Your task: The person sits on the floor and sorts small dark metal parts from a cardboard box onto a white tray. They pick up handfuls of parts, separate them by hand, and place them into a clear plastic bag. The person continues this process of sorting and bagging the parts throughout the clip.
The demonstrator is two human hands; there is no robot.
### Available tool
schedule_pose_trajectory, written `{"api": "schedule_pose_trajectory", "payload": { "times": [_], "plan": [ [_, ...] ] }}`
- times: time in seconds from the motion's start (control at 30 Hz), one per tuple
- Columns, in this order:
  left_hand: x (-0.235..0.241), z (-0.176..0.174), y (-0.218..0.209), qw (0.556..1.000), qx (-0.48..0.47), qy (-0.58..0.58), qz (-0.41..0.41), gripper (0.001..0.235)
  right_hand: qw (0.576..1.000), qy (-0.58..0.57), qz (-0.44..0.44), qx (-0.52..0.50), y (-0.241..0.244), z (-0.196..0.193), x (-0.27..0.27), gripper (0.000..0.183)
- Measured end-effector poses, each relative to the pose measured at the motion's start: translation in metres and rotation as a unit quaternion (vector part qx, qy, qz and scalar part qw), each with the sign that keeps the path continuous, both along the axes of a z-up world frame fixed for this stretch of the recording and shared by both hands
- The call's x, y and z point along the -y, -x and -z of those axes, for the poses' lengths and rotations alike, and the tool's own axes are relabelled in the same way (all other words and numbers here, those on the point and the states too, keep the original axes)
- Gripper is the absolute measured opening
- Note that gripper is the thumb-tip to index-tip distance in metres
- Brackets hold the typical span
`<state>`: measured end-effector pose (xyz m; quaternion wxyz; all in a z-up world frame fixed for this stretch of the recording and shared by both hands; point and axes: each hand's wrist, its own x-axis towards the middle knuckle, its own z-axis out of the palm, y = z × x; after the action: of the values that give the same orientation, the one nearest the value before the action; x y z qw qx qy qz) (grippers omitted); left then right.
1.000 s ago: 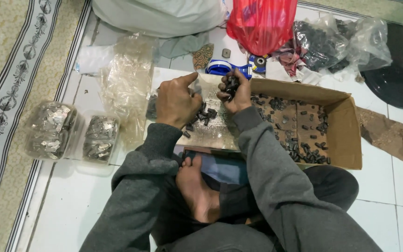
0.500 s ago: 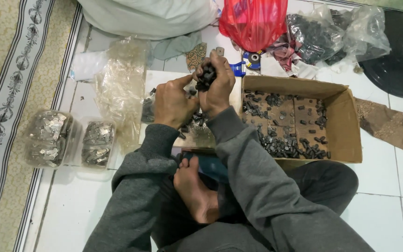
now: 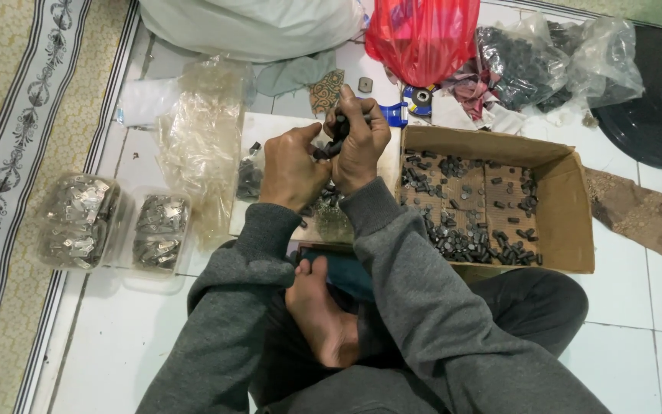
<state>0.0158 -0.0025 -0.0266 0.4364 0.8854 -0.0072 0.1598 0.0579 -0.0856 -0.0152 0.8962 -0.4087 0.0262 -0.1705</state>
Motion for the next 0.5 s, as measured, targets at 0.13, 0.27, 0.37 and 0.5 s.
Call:
{"api": "schedule_pose_trajectory", "payload": {
  "times": [0.13,0.27,0.37,0.5],
  "plan": [
    [0.003,-0.009,0.004,1.0,-0.01,-0.003,0.003,0.055,1.0,-0.017,-0.013,0.013,-0.001,0.001,0.0,0.034],
    [0.003,-0.002,-0.001,1.0,-0.005,-0.01,0.008,0.056,0.999,-0.033,-0.027,0.032,-0.003,0.004,0.002,0.033],
    [0.001,0.003,-0.001,1.0,-0.017,-0.022,0.012,0.056,0.997,-0.048,-0.043,0.033,-0.001,0.004,0.003,0.032],
    [0.003,-0.007,0.002,0.999,-0.028,-0.033,0.021,0.057,0.997,-0.027,-0.06,0.049,-0.003,0.012,0.004,0.031]
  ]
}}
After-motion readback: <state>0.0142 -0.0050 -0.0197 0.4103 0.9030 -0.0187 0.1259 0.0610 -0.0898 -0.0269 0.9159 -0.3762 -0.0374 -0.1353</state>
